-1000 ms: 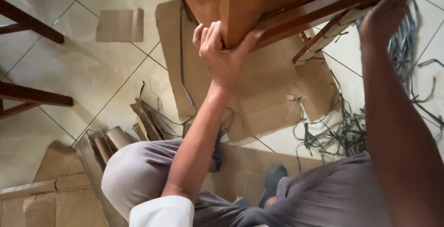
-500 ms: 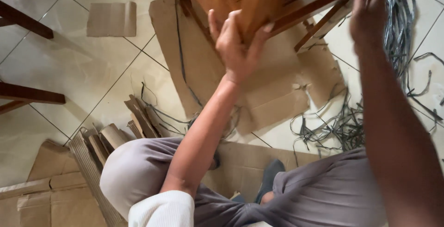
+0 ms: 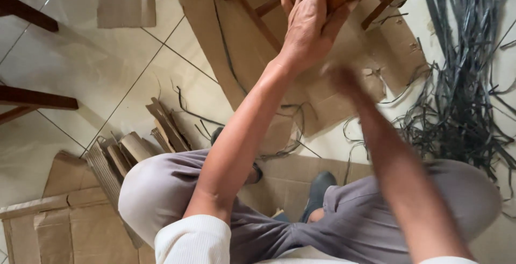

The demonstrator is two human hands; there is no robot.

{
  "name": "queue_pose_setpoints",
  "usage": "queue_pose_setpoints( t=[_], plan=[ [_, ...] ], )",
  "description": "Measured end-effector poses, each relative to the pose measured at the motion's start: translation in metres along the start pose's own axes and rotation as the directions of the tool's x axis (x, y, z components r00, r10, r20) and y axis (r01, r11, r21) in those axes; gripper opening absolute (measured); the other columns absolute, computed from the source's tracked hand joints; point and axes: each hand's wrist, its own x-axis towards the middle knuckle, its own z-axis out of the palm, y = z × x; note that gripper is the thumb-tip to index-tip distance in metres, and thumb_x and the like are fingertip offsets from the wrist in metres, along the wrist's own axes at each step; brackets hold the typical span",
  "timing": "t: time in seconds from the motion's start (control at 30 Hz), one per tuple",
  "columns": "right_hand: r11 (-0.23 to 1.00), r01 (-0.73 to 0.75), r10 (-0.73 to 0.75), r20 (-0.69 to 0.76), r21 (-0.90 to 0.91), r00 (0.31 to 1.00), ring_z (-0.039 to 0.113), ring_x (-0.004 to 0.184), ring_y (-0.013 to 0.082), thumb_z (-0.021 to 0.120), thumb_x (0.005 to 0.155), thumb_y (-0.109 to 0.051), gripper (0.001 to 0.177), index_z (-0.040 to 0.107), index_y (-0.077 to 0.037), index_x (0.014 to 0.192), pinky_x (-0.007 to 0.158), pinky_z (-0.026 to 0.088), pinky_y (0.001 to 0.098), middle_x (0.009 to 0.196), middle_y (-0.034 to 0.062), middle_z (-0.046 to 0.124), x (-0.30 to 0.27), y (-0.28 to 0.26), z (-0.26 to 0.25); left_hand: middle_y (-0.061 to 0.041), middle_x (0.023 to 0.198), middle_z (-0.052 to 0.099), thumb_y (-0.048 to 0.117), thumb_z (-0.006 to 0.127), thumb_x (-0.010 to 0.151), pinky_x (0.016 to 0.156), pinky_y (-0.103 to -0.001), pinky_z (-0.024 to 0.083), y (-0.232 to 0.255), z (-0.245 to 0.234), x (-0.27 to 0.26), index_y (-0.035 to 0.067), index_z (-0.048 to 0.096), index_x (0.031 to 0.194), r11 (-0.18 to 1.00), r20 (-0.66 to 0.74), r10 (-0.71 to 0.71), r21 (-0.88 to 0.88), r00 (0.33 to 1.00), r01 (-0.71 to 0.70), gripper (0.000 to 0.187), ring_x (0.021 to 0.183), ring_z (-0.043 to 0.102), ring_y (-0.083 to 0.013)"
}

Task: The person wraps cardboard around wooden chair legs and secures it with plastic ties.

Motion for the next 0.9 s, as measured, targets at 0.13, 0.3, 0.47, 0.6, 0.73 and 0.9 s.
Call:
queue_pose_setpoints(
  t=[0.13,0.3,0.47,0.6,0.73,0.9],
  plan=[
    [0.988,0.058,-0.036,0.150,-0.145,0.988,0.046,0.140,0.0419,0.067,0.090,-0.033,0.065,0.050,-0.016,0.150,0.109,0.041,0.0497,0.155,0.0218,0.045,-0.058,0.014,0.073,-0.008,0.135,0.061,0.026,0.073,0.104,0.129,-0.045,0.021,-0.005,0.007,-0.003,0.012,0.033,0.159,0.998,0.019,-0.029,-0.063,0.999,0.030,0.070,0.136,0.051,-0.0303],
    [0.934,0.103,-0.039,0.188,-0.343,0.981,0.034,0.146,0.0433,0.075,0.079,-0.028,0.076,0.050,-0.022,0.150,0.106,0.038,0.0554,0.161,0.0162,0.034,-0.097,-0.039,0.110,-0.009,0.133,0.061,0.025,0.073,0.103,0.122,-0.044,0.031,-0.001,0.002,-0.005,0.013,0.035,0.154,0.998,-0.077,0.037,-0.042,0.996,-0.040,0.064,0.132,0.054,-0.0319],
    [0.921,0.114,-0.043,0.196,-0.371,0.980,0.052,0.128,0.0393,0.064,0.086,-0.014,0.049,0.057,-0.014,0.135,0.100,0.047,0.0528,0.144,0.0125,0.051,-0.114,-0.003,0.137,-0.012,0.138,0.059,0.026,0.072,0.103,0.119,-0.040,0.039,0.000,-0.008,-0.012,0.011,0.041,0.152,0.996,-0.018,-0.006,-0.087,1.000,0.004,0.060,0.136,0.052,-0.0305],
    [0.939,0.123,-0.063,0.191,-0.321,0.980,0.066,0.108,0.0400,0.056,0.092,-0.004,0.021,0.065,-0.008,0.111,0.089,0.055,0.0497,0.125,0.0156,0.064,-0.128,0.025,0.146,-0.006,0.152,0.049,0.029,0.064,0.108,0.125,-0.037,0.038,0.012,-0.020,-0.038,0.014,0.049,0.148,0.986,-0.500,-0.010,-0.150,0.866,-0.075,0.045,0.144,0.046,-0.0224],
    [0.949,0.084,-0.047,0.127,-0.303,0.991,0.068,0.102,0.0410,0.057,0.090,-0.006,0.018,0.066,-0.005,0.105,0.085,0.057,0.0492,0.117,0.0184,0.066,-0.139,0.048,0.143,-0.013,0.149,0.056,0.027,0.057,0.110,0.123,-0.042,0.044,-0.091,0.017,-0.144,0.008,0.058,0.141,0.916,-0.516,-0.398,-0.259,0.758,0.305,0.036,0.144,0.052,-0.0296],
    [0.951,-0.089,0.103,0.033,-0.295,0.994,0.068,0.097,0.0413,0.057,0.088,-0.009,0.023,0.070,-0.007,0.106,0.085,0.057,0.0505,0.119,0.0204,0.066,-0.153,0.115,0.136,-0.020,0.145,0.054,0.020,0.073,0.089,0.117,-0.048,0.042,-0.192,0.045,-0.303,0.022,0.071,0.122,0.624,-0.057,-0.666,0.504,0.744,0.598,0.033,0.141,0.047,-0.0404]
  ],
)
